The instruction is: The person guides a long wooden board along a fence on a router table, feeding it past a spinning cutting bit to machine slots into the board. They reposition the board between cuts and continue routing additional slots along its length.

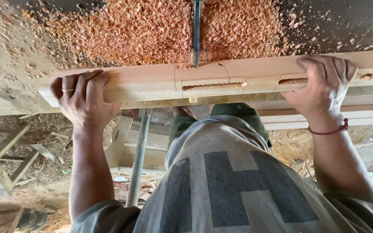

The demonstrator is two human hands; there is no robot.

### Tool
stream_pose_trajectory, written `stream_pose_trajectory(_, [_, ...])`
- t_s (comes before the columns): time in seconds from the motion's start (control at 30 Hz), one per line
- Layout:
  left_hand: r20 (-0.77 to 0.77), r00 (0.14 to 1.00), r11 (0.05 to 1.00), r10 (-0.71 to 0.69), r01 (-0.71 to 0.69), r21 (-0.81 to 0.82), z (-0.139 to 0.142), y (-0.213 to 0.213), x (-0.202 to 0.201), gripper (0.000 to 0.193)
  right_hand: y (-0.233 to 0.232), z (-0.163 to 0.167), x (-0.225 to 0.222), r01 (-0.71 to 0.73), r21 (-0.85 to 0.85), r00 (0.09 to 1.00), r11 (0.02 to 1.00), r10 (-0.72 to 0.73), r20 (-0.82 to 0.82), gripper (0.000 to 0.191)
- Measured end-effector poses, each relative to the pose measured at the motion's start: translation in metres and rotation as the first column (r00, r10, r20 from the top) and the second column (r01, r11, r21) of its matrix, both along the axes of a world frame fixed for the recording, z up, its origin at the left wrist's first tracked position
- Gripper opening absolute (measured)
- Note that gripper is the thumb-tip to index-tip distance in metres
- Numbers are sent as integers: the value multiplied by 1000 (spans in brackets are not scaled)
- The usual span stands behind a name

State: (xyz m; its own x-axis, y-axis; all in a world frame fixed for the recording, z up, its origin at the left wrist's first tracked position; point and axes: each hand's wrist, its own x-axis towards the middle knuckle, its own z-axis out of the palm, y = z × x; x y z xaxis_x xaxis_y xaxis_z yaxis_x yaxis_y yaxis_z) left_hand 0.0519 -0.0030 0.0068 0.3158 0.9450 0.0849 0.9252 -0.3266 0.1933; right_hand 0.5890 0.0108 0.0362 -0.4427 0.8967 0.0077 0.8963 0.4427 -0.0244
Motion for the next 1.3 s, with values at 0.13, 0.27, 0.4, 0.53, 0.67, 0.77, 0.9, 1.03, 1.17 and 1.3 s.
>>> stream_pose_trajectory(0.13, [-13,1000,1000,-1,1,-25,6,-3,0,21,11,6,-10,-20,5,996,1000,20,-91,56])
stream_pose_trajectory(0.27, [-10,1000,999,13,-14,-52,11,-2,1,25,11,8,-13,-12,4,996,1000,13,-84,54])
stream_pose_trajectory(0.4, [-3,1000,999,3,-3,-54,14,0,1,27,1,3,-6,36,-39,996,999,-39,-80,39])
stream_pose_trajectory(0.53, [-19,1000,998,1,-2,-56,13,2,-1,24,-3,-6,2,24,-37,997,999,-27,-70,41])
stream_pose_trajectory(0.67, [-19,1000,1000,-4,4,-14,7,3,-2,15,1,-12,1,-10,40,995,999,14,-97,48])
stream_pose_trajectory(0.77, [-11,1000,1000,-4,4,24,2,2,-4,14,2,-11,-3,-23,81,999,996,26,-39,51])
stream_pose_trajectory(0.9, [-23,1000,1000,11,-11,-20,2,-1,-6,9,1,-5,-6,5,47,1000,999,-3,-28,45])
stream_pose_trajectory(1.03, [-13,1000,1000,-15,15,8,2,1,-7,6,0,-4,-5,30,16,999,999,-29,-40,34])
stream_pose_trajectory(1.17, [-15,1000,1000,-13,13,12,2,6,-6,6,0,-9,-3,10,52,1000,999,-9,-30,37])
stream_pose_trajectory(1.3, [4,1000,1000,-21,21,6,6,9,-5,7,-5,-12,1,29,27,999,999,-28,-43,29])
